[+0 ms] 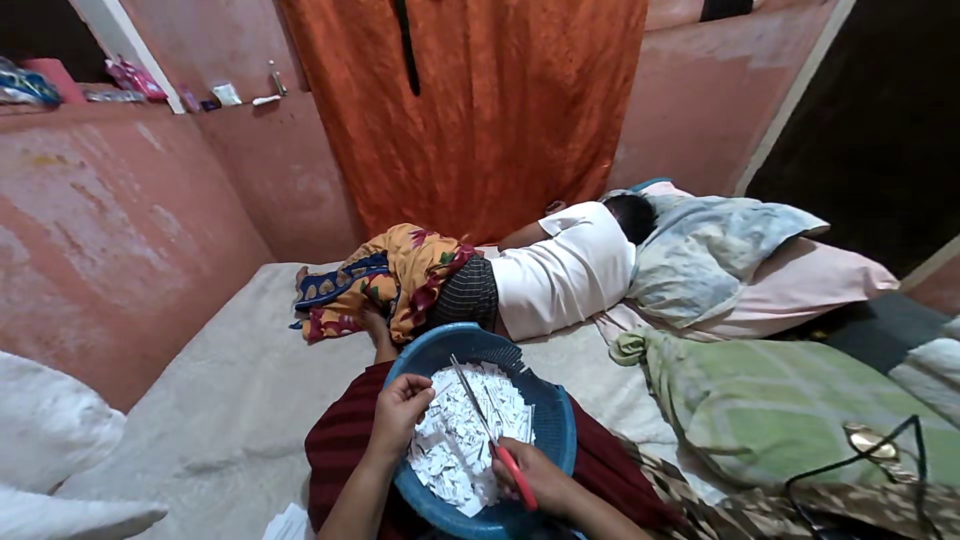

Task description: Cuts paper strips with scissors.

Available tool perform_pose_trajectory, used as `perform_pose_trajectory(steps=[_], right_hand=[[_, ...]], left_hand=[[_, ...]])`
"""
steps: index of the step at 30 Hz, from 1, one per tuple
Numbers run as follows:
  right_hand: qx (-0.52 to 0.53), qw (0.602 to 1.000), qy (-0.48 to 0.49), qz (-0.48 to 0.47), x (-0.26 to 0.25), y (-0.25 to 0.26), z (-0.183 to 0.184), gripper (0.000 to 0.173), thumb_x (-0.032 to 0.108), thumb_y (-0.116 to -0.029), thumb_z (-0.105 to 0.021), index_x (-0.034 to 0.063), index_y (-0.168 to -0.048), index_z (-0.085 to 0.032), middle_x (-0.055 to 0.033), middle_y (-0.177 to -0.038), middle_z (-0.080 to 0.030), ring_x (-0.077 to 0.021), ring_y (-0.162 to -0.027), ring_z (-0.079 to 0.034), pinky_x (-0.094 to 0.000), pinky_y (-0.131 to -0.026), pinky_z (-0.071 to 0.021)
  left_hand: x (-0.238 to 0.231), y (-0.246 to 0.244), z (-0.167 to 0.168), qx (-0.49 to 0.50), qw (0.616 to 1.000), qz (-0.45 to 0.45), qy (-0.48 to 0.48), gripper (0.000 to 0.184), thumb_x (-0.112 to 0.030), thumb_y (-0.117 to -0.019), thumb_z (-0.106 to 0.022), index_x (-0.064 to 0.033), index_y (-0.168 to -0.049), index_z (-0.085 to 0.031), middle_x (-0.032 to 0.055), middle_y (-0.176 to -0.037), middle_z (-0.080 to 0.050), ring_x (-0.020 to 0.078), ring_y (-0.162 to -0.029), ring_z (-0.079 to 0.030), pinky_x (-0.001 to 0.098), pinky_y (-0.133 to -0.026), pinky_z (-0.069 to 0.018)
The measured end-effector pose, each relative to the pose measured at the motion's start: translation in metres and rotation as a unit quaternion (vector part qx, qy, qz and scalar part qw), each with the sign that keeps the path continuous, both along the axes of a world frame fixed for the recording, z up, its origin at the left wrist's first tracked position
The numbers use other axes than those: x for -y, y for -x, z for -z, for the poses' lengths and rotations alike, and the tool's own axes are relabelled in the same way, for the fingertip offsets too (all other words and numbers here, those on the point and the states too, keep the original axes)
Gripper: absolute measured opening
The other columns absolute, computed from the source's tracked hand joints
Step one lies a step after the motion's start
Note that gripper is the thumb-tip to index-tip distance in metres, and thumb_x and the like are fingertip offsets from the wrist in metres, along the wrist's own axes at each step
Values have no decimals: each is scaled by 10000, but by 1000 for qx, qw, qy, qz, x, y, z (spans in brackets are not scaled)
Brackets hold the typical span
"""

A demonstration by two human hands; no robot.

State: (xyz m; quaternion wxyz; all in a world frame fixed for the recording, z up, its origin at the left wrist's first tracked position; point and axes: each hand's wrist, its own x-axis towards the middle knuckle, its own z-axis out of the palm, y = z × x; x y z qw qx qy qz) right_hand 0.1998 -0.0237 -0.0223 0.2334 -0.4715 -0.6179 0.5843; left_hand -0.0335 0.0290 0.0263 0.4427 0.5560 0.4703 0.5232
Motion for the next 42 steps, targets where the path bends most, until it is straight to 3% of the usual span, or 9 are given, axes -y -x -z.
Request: perform_pose_trajectory(steps=[4, 6, 8, 11, 18, 23, 30, 38, 42], right_hand=[[23, 1000, -6, -19, -3, 1, 2, 439, 437, -953, -623, 20, -1085, -577, -34, -818, -583, -126, -714, -587, -343, -696, -512], [30, 999, -7, -13, -3, 1, 2, 411, 419, -978, -613, 17, -1060, -586, -45, -810, -584, -136, -704, -589, -350, -690, -513], [26, 999, -20, -6, -1, 1, 2, 375, 378, -1020, -581, 3, -1020, -598, -65, -800, -592, -153, -700, -598, -363, -695, -522], [7, 1000, -24, 9, 0, 0, 3, 331, 357, -1007, -591, 27, -993, -592, -36, -771, -588, -127, -673, -605, -335, -673, -534], [51, 998, -8, -23, -2, 2, 3, 451, 445, -948, -646, 20, -1086, -590, -57, -832, -582, -151, -720, -583, -368, -704, -509], [28, 999, -31, 2, 0, 1, 4, 373, 377, -1003, -609, 4, -1020, -607, -66, -802, -602, -154, -695, -611, -362, -697, -536], [66, 997, -12, -27, -2, 2, 4, 508, 482, -903, -688, 26, -1107, -599, -62, -848, -600, -160, -737, -596, -383, -716, -516], [26, 999, -26, 26, 0, 3, 5, 387, 382, -988, -628, 7, -1077, -603, -59, -819, -598, -148, -707, -602, -360, -697, -532], [-6, 998, -32, 58, 1, 2, 7, 348, 363, -1010, -587, 16, -1023, -607, -37, -777, -599, -127, -681, -610, -341, -684, -539]], left_hand=[[1, -1, 0, -71, 997, 18, 13, 120, -11, -916, -672, 21, -1031, -665, 10, -795, -653, 49, -619, -578, 208, -579, -494], [2, -1, 1, -85, 996, 33, 18, 119, -21, -911, -679, 10, -1025, -670, 6, -797, -653, 52, -628, -583, 209, -584, -498], [2, -1, 2, -77, 996, 30, 14, 111, -13, -911, -676, 7, -1020, -668, 2, -791, -649, 49, -624, -582, 203, -580, -496], [2, -2, 2, -49, 999, 7, 8, 103, 2, -918, -671, 12, -1020, -661, -1, -780, -649, 42, -606, -573, 195, -566, -488], [1, -2, 5, -82, 996, 24, 4, 107, -24, -911, -687, 7, -1012, -671, 7, -806, -659, 53, -644, -595, 214, -608, -512], [2, -3, 5, -70, 997, 18, 4, 98, -8, -917, -675, 11, -1012, -665, 12, -800, -656, 56, -645, -600, 211, -607, -513], [1, -3, 7, -63, 998, 8, -7, 96, -13, -916, -686, 14, -1006, -665, 15, -797, -665, 55, -631, -603, 211, -595, -519], [4, -4, 2, -99, 993, 50, 41, 235, -63, -936, -694, 21, -1144, -626, 23, -844, -692, 62, -676, -630, 225, -626, -522], [4, -3, 6, -59, 998, 21, 19, 160, -33, -936, -671, 18, -1086, -651, 10, -792, -663, 59, -634, -603, 221, -599, -516]])
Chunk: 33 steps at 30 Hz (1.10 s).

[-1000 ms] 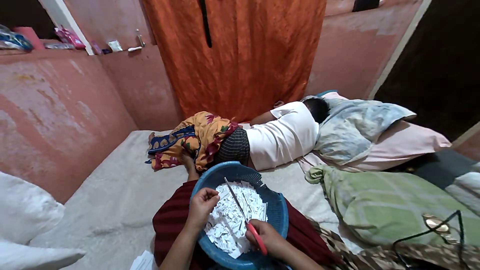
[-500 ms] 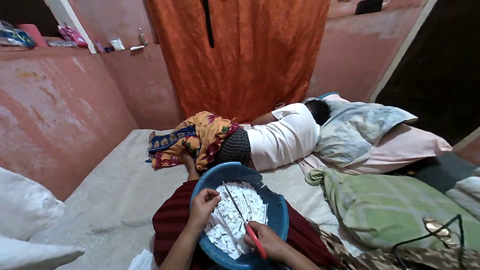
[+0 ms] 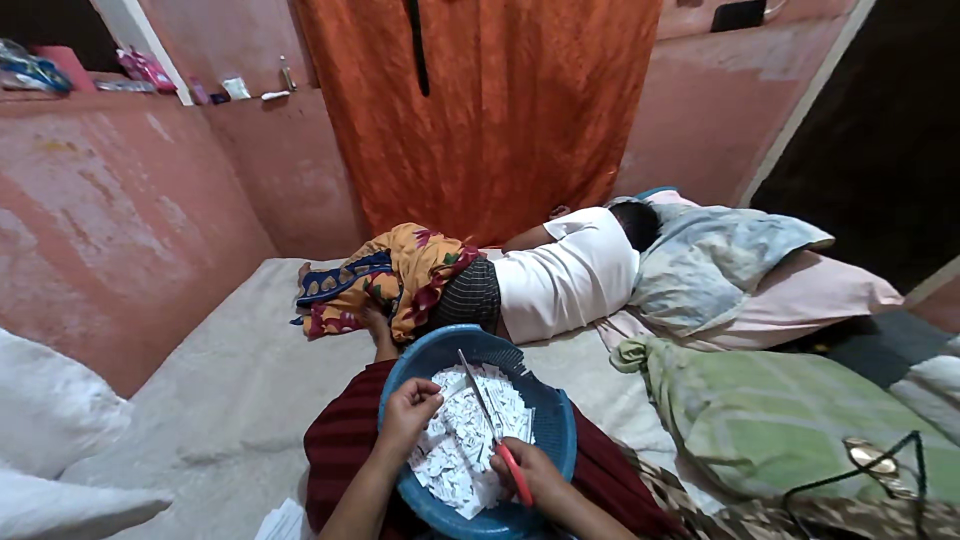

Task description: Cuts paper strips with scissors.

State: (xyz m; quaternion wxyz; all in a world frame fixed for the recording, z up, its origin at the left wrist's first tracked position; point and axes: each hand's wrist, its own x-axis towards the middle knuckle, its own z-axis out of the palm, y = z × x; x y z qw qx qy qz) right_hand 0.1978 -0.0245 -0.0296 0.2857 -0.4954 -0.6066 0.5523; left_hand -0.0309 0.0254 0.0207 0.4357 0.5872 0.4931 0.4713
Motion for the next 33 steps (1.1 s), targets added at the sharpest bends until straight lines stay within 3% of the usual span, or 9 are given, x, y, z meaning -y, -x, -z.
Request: perform_pose_trajectory(steps=[4, 13, 18, 23, 27, 31, 33], right_hand=[[-12, 1000, 9, 2, 1, 0, -3, 313, 347, -980, -617, 36, -1004, -596, -16, -759, -596, -109, -662, -609, -316, -662, -539], [28, 999, 31, -34, -2, 0, -3, 409, 427, -939, -652, 42, -1059, -580, -15, -788, -577, -110, -677, -580, -322, -656, -505], [9, 1000, 2, -15, 1, 0, -4, 333, 344, -1008, -599, 11, -1030, -605, -42, -786, -597, -125, -681, -602, -328, -673, -530], [18, 999, 22, -41, 0, -1, -4, 387, 400, -952, -632, 34, -1064, -578, -13, -783, -571, -108, -673, -575, -319, -657, -505], [38, 997, 13, -67, -2, -1, -3, 420, 429, -929, -646, 42, -1077, -580, -9, -795, -566, -104, -686, -565, -320, -668, -496], [29, 998, -1, -50, -1, -1, -1, 360, 375, -991, -617, 18, -1025, -601, -45, -797, -590, -135, -696, -598, -347, -689, -527], [6, 999, 1, -36, 0, -1, 1, 320, 353, -979, -627, 36, -1003, -595, -20, -767, -584, -112, -669, -595, -321, -664, -527]], left_hand=[[-2, 1, 3, 27, 999, -16, -18, 96, -21, -932, -661, 2, -1026, -664, -3, -780, -654, 46, -607, -583, 202, -567, -497], [-2, 3, 2, 48, 999, 18, -6, 83, -15, -924, -665, -11, -1007, -670, -15, -756, -654, 38, -582, -564, 198, -540, -477], [-2, 4, -1, 57, 997, 44, 28, 76, 7, -924, -652, -11, -997, -660, -29, -736, -639, 28, -569, -555, 188, -539, -472], [0, 2, -6, 116, 992, 23, 37, 75, 30, -931, -628, -7, -992, -651, -13, -755, -639, 26, -550, -534, 177, -518, -460], [-1, 4, -3, 105, 992, 49, 48, 78, 32, -923, -641, -10, -987, -658, -16, -744, -639, 28, -555, -538, 183, -523, -460], [-1, 4, -1, 90, 993, 58, 45, 75, 17, -925, -647, -15, -991, -660, -27, -736, -637, 26, -562, -542, 185, -531, -463], [-1, 3, -3, 102, 993, 47, 43, 72, 25, -927, -638, -14, -984, -659, -23, -740, -636, 26, -559, -539, 181, -528, -462]])
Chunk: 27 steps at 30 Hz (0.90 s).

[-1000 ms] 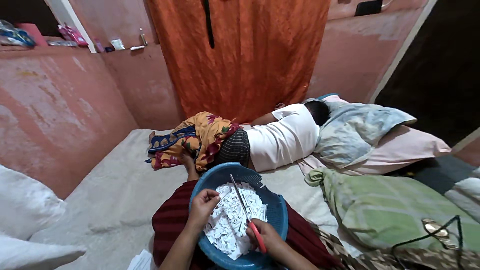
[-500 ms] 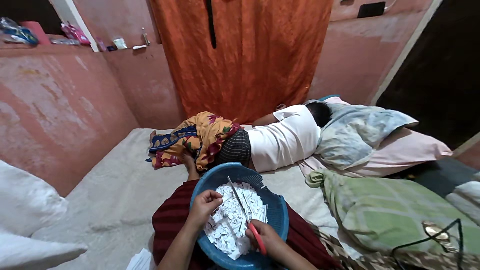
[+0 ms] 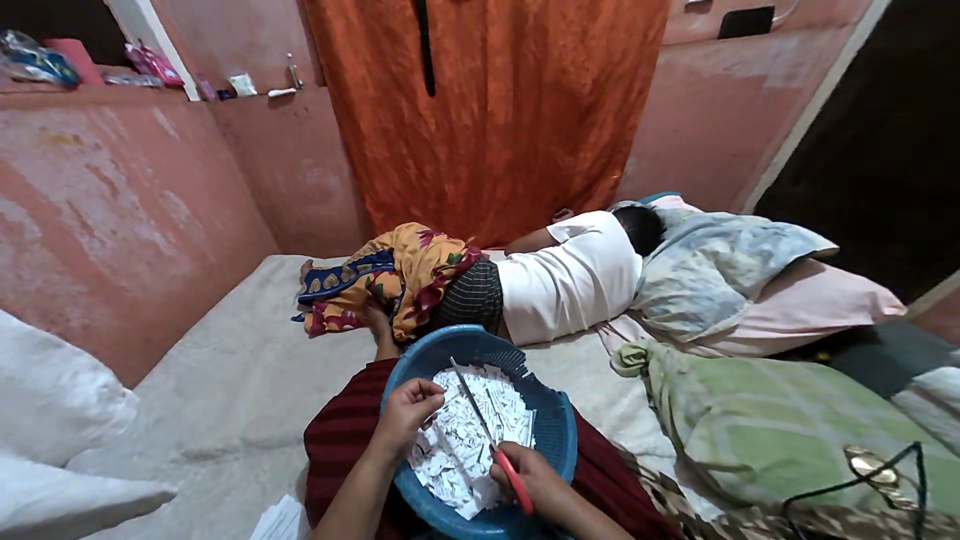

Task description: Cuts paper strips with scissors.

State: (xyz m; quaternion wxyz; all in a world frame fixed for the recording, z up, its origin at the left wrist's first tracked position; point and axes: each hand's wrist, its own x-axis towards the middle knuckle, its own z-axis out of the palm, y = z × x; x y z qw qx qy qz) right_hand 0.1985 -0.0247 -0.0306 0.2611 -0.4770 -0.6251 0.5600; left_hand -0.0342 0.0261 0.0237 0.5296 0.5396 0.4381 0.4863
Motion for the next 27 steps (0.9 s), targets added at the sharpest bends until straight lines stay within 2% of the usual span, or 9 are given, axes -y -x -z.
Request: perform_pose_trajectory(steps=[2, 6, 12, 15, 20, 23, 27], right_hand=[[-2, 1000, 12, -1, 0, 0, -1, 340, 380, -935, -656, 56, -1005, -584, 3, -754, -567, -95, -657, -576, -310, -649, -510], [34, 999, 14, -36, -2, -1, -2, 457, 460, -901, -676, 47, -1072, -578, -11, -796, -561, -111, -691, -561, -333, -675, -492], [20, 1000, -10, -13, 0, -1, -2, 361, 366, -978, -638, 11, -1035, -608, -48, -792, -600, -134, -685, -601, -345, -680, -530], [18, 1000, 9, -10, -1, -1, -3, 361, 396, -937, -647, 48, -1016, -590, -9, -770, -574, -106, -669, -582, -322, -666, -516], [51, 998, 9, -45, -3, -1, -2, 482, 458, -897, -696, 25, -1087, -605, -45, -829, -594, -142, -723, -588, -366, -703, -515], [54, 998, 11, -33, -3, 0, -3, 432, 414, -946, -673, 11, -1089, -610, -69, -843, -605, -161, -732, -600, -381, -716, -525], [15, 1000, 10, 20, -1, 1, -3, 342, 361, -980, -626, 26, -1048, -603, -32, -783, -583, -129, -681, -589, -344, -674, -523]], left_hand=[[0, -1, -1, 7, 1000, -6, 2, 72, 32, -927, -636, -12, -978, -660, -19, -739, -637, 25, -554, -539, 179, -523, -463], [-1, 0, 1, 2, 1000, 4, 1, 75, 23, -918, -651, -13, -983, -662, -17, -745, -644, 28, -559, -542, 183, -527, -464], [-1, 0, 2, -14, 1000, 4, -7, 74, 13, -927, -650, -18, -993, -658, -25, -748, -645, 29, -575, -556, 186, -543, -474], [-1, -1, 1, 4, 1000, -10, -8, 73, 27, -929, -641, -12, -988, -657, -15, -753, -642, 30, -569, -551, 184, -536, -472], [-1, -1, 2, -44, 999, 1, -13, 81, -21, -924, -690, -14, -1000, -663, -10, -781, -667, 43, -610, -589, 200, -566, -499], [-1, -2, 3, -69, 998, 2, -10, 147, -62, -906, -719, -17, -1033, -661, -16, -767, -662, 43, -609, -582, 200, -563, -483], [0, -3, 0, -62, 998, -14, 1, 210, -17, -910, -698, 7, -1104, -621, -2, -768, -666, 52, -601, -597, 200, -563, -498]])
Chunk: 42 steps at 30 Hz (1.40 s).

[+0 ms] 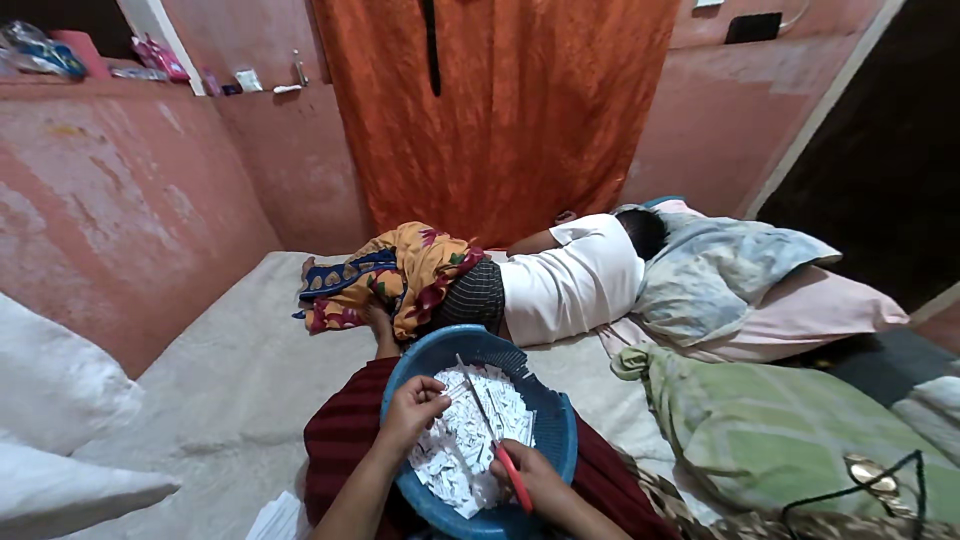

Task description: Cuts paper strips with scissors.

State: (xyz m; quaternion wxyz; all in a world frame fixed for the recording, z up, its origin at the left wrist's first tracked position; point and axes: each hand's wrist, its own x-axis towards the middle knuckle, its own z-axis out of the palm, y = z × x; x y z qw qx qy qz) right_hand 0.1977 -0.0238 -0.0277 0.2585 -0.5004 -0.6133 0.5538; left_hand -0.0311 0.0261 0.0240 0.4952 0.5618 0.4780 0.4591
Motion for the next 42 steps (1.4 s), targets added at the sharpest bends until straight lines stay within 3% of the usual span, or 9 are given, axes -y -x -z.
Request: perform_pose_trajectory(steps=[6, 12, 18, 24, 27, 32, 37, 42], right_hand=[[-36, 999, -12, 11, 2, -1, 2, 292, 341, -979, -611, 49, -980, -596, -2, -737, -583, -99, -645, -600, -305, -645, -533], [0, 1000, 1, -19, 0, -1, -1, 415, 423, -912, -654, 38, -1049, -583, -13, -789, -579, -110, -687, -585, -327, -669, -513], [-16, 1000, -11, -9, 2, -1, -1, 334, 359, -999, -595, 26, -1025, -599, -14, -752, -576, -104, -651, -586, -308, -651, -521], [28, 998, 6, -47, -1, -1, -2, 435, 434, -938, -634, 28, -1083, -578, -32, -806, -573, -131, -705, -581, -349, -687, -508], [43, 997, -5, -57, -2, 0, -1, 441, 440, -914, -665, 31, -1058, -585, -36, -800, -572, -138, -706, -572, -362, -686, -496], [35, 998, -20, -44, 0, -1, 2, 399, 405, -986, -622, 9, -1039, -608, -62, -795, -594, -154, -689, -594, -367, -685, -519], [1, 1000, -10, -29, 1, -1, 1, 337, 374, -963, -621, 40, -995, -593, -15, -753, -582, -111, -659, -594, -326, -658, -526], [54, 996, 6, -67, -1, 1, -4, 447, 438, -932, -655, 24, -1088, -588, -55, -832, -587, -152, -731, -591, -374, -709, -512]], left_hand=[[0, 0, 2, 39, 998, -33, -23, 126, 21, -921, -671, 4, -1039, -632, -8, -747, -649, 47, -587, -590, 195, -561, -506], [-1, 0, 2, 31, 999, -16, -11, 124, 19, -921, -680, 2, -1035, -635, -5, -746, -652, 48, -585, -589, 197, -554, -502], [0, 1, 2, 27, 1000, 0, -11, 113, 18, -920, -673, -7, -1023, -634, -15, -735, -647, 42, -583, -588, 189, -553, -498], [0, -1, 2, 32, 999, -21, -18, 118, 17, -917, -681, 3, -1025, -634, -3, -749, -652, 50, -589, -592, 201, -563, -511], [1, -1, 3, 7, 1000, -7, -21, 130, -1, -915, -689, 4, -1037, -642, -5, -754, -656, 54, -604, -598, 210, -577, -513], [1, 0, 4, 6, 1000, -9, -29, 123, -9, -920, -687, 0, -1034, -643, -6, -754, -655, 53, -604, -600, 207, -575, -514], [0, -1, 4, 26, 999, -22, -31, 123, 14, -918, -683, 4, -1030, -635, -9, -747, -651, 50, -598, -601, 202, -573, -520], [0, 0, 6, 13, 999, -9, -34, 125, -16, -918, -702, 4, -1025, -641, -6, -758, -662, 56, -608, -608, 210, -583, -524]])
